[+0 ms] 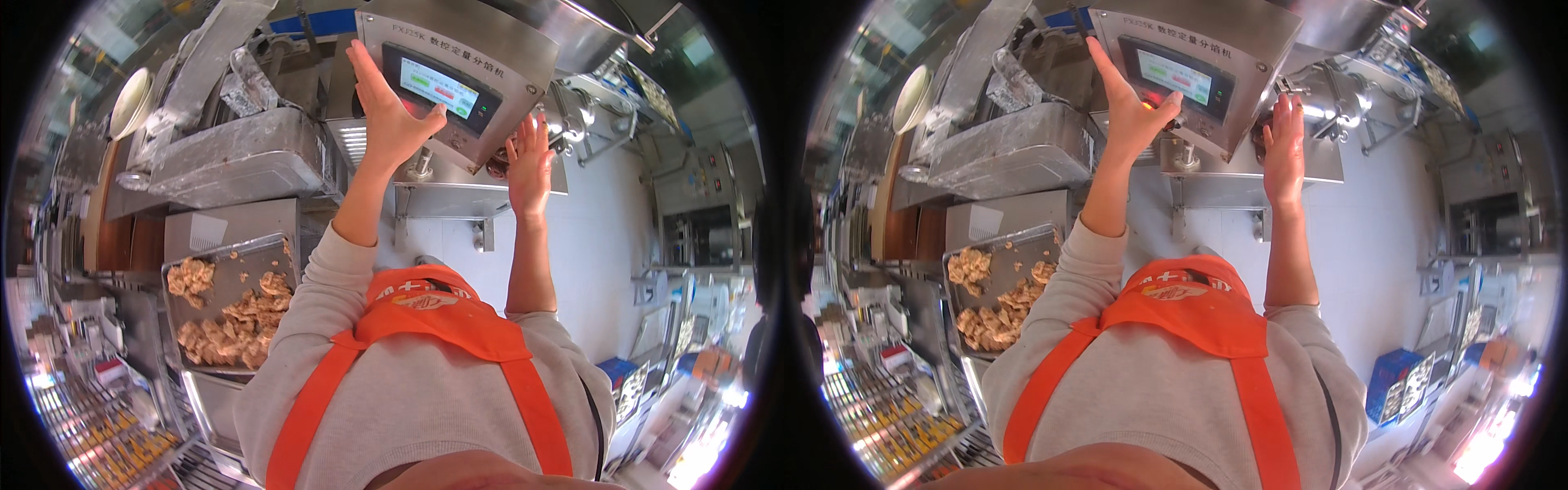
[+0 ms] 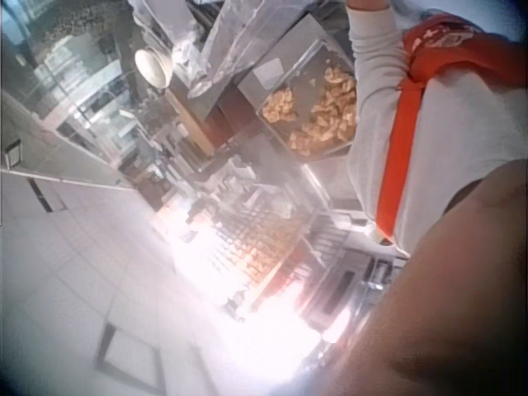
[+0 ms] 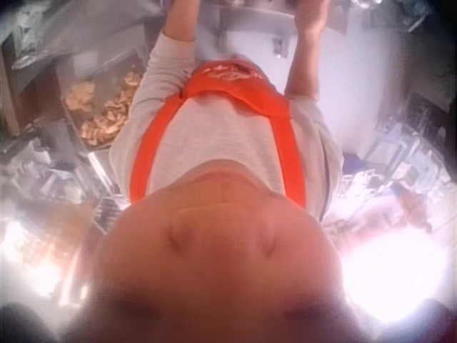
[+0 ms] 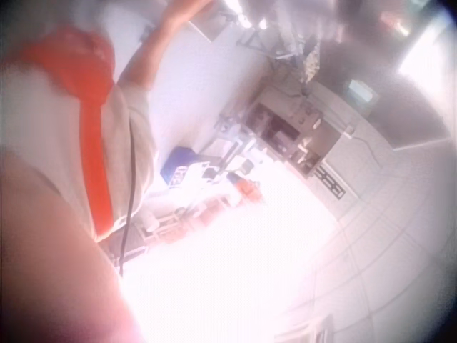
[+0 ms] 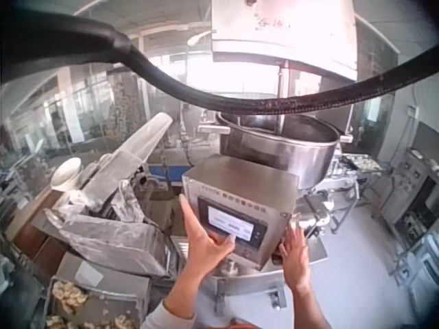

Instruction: The person loads dough into a food extruder, operates the machine to extrude long strips onto a tray, and cleans the nozzle with a cloth. The person handles dough, trays, and the extruder throughout the process.

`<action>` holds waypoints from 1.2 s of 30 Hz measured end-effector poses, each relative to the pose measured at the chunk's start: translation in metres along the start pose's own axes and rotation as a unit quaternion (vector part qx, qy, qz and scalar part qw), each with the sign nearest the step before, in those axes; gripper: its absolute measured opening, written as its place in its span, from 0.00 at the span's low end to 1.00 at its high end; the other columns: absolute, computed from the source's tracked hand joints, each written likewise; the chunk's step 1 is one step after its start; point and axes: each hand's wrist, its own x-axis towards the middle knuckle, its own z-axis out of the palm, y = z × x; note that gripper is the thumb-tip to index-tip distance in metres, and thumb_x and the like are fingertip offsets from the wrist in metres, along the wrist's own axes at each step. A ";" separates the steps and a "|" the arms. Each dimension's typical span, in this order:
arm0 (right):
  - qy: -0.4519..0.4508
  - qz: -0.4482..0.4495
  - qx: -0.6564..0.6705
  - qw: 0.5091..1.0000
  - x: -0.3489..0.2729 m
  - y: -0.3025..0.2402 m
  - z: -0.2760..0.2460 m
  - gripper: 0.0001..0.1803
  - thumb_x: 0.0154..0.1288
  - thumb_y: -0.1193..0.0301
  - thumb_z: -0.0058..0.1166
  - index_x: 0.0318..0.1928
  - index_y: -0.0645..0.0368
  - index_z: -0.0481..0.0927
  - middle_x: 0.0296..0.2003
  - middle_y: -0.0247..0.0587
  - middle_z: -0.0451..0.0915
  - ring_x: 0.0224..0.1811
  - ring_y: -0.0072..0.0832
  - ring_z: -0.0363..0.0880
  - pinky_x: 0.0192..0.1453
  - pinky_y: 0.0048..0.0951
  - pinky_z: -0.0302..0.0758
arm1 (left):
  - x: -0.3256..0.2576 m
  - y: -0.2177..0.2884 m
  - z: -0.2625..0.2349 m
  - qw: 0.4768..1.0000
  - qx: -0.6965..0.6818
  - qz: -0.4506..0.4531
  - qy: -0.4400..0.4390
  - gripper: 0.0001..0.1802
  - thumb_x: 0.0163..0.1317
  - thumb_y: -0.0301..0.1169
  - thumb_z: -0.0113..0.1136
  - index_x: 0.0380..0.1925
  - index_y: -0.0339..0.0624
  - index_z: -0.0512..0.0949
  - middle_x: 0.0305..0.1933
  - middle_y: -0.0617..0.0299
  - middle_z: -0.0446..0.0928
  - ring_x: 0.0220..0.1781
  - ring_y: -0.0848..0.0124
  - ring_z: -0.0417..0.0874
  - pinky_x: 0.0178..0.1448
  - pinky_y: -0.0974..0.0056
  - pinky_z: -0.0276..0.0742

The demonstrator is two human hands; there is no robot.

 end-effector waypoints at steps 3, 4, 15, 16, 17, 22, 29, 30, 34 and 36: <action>0.025 0.007 -0.021 0.999 -0.028 0.003 -0.001 0.53 0.63 0.32 0.40 0.76 0.51 0.41 0.76 0.45 0.42 0.79 0.42 0.35 0.77 0.52 0.31 | -0.002 0.000 0.003 0.999 0.046 0.020 0.000 0.73 0.40 0.36 0.75 0.72 0.38 0.25 0.76 0.34 0.28 0.79 0.45 0.30 0.76 0.41 0.35; 0.038 0.008 -0.027 0.999 -0.036 0.004 -0.001 0.53 0.64 0.32 0.40 0.76 0.51 0.41 0.76 0.45 0.42 0.79 0.42 0.35 0.77 0.52 0.32 | -0.003 0.003 0.003 0.998 0.063 0.019 -0.004 0.73 0.41 0.34 0.74 0.72 0.38 0.24 0.77 0.37 0.28 0.80 0.47 0.31 0.77 0.45 0.35; 0.067 0.013 -0.058 0.996 -0.064 0.004 -0.009 0.40 0.72 0.44 0.39 0.74 0.53 0.51 0.73 0.49 0.53 0.76 0.43 0.49 0.75 0.51 0.49 | 0.002 -0.011 0.009 0.999 0.016 0.020 0.036 0.73 0.42 0.44 0.75 0.73 0.38 0.27 0.77 0.36 0.29 0.79 0.43 0.32 0.75 0.37 0.34; 0.071 0.011 -0.058 0.996 -0.064 0.005 -0.011 0.39 0.73 0.45 0.39 0.74 0.54 0.51 0.73 0.49 0.54 0.76 0.43 0.50 0.75 0.51 0.50 | 0.002 -0.010 0.011 0.999 0.014 0.017 0.042 0.72 0.42 0.43 0.75 0.73 0.37 0.27 0.77 0.37 0.29 0.79 0.44 0.33 0.76 0.38 0.34; 0.075 0.010 -0.058 0.995 -0.065 0.006 -0.013 0.38 0.73 0.46 0.39 0.74 0.55 0.52 0.72 0.50 0.55 0.75 0.43 0.51 0.74 0.51 0.52 | 0.003 -0.009 0.012 0.999 0.011 0.014 0.049 0.72 0.43 0.42 0.74 0.73 0.37 0.27 0.77 0.37 0.29 0.79 0.44 0.33 0.76 0.39 0.34; 0.079 0.002 -0.057 0.995 -0.067 0.004 -0.017 0.37 0.74 0.47 0.37 0.73 0.58 0.53 0.71 0.51 0.57 0.74 0.44 0.54 0.74 0.53 0.55 | 0.004 -0.009 0.015 0.997 0.040 0.030 0.062 0.71 0.42 0.37 0.74 0.73 0.36 0.27 0.77 0.38 0.30 0.79 0.46 0.34 0.77 0.45 0.35; 0.087 0.006 -0.050 0.995 -0.066 0.010 -0.028 0.36 0.74 0.48 0.37 0.72 0.59 0.54 0.71 0.51 0.57 0.74 0.43 0.54 0.73 0.53 0.56 | 0.002 -0.009 0.010 0.997 -0.051 0.028 0.043 0.69 0.40 0.30 0.70 0.72 0.33 0.27 0.77 0.39 0.32 0.80 0.48 0.35 0.79 0.52 0.36; 0.086 0.007 -0.048 0.995 -0.066 0.010 -0.029 0.36 0.74 0.48 0.37 0.72 0.59 0.54 0.71 0.51 0.57 0.74 0.43 0.53 0.73 0.53 0.56 | 0.002 -0.010 0.011 0.997 -0.043 0.038 0.044 0.69 0.40 0.29 0.70 0.72 0.32 0.27 0.77 0.39 0.32 0.80 0.48 0.36 0.79 0.52 0.36; 0.086 0.009 -0.047 0.995 -0.065 0.011 -0.031 0.36 0.74 0.48 0.37 0.72 0.59 0.54 0.71 0.51 0.57 0.74 0.43 0.53 0.73 0.53 0.55 | 0.001 -0.013 0.011 0.997 -0.031 0.047 0.051 0.69 0.40 0.29 0.69 0.72 0.32 0.27 0.77 0.39 0.33 0.79 0.48 0.37 0.79 0.52 0.37; 0.087 0.011 -0.045 0.995 -0.065 0.011 -0.031 0.36 0.74 0.48 0.38 0.72 0.59 0.54 0.71 0.51 0.57 0.74 0.43 0.54 0.73 0.53 0.55 | 0.001 -0.015 0.012 0.996 -0.038 0.052 0.055 0.68 0.40 0.29 0.69 0.72 0.31 0.27 0.77 0.39 0.33 0.79 0.48 0.38 0.79 0.52 0.37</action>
